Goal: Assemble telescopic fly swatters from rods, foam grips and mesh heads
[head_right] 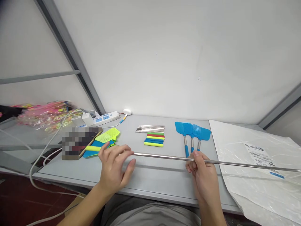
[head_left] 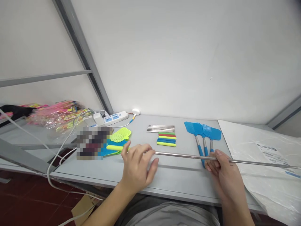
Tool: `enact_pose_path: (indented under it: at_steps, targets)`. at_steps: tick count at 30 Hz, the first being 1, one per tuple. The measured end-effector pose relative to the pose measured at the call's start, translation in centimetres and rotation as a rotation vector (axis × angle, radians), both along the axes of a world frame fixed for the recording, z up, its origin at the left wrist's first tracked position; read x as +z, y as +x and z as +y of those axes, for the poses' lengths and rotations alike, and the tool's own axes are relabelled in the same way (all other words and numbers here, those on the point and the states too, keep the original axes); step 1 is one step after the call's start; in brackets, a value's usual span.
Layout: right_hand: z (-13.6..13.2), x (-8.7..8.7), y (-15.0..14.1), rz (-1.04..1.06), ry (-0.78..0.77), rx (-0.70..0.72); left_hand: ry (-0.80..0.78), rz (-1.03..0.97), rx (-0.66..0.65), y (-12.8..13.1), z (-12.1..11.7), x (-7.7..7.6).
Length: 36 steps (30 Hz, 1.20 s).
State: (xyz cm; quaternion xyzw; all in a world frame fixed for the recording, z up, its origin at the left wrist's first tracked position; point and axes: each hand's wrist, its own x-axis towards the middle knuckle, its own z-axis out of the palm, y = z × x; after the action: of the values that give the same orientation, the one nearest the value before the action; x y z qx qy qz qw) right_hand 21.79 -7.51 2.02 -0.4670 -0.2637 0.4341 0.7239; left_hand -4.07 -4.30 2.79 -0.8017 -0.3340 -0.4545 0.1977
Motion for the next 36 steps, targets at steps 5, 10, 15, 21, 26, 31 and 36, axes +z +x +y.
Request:
enact_pose_path:
  at_steps: [5,10,15,21,26,31,36]
  targets:
    - [0.1,-0.7,-0.7,0.085,0.020,0.056,0.029,0.249,-0.515,4.8,-1.8,-1.0]
    - [0.1,-1.6,-2.1,0.141,0.009,0.132,-0.559,-0.039,-0.586,9.5,-0.6,-1.4]
    - [0.1,-1.9,-2.4,0.152,0.051,0.165,-1.103,-0.482,-0.614,11.3,0.0,0.0]
    - [-0.3,-2.7,-1.5,-0.024,0.070,0.222,-1.319,-1.309,-0.528,7.7,-1.1,-2.2]
    - [-1.1,-3.8,-2.2,-0.032,0.044,0.353,-1.322,-1.531,-0.607,2.8,-2.4,-2.6]
    - [-1.3,-3.8,-3.0,0.099,0.010,0.441,-1.204,-1.712,-0.642,2.1,-1.8,-2.6]
    - [-1.0,-3.0,-3.1,0.166,-0.010,0.323,-1.034,-2.000,-0.654,1.9,-1.1,-3.0]
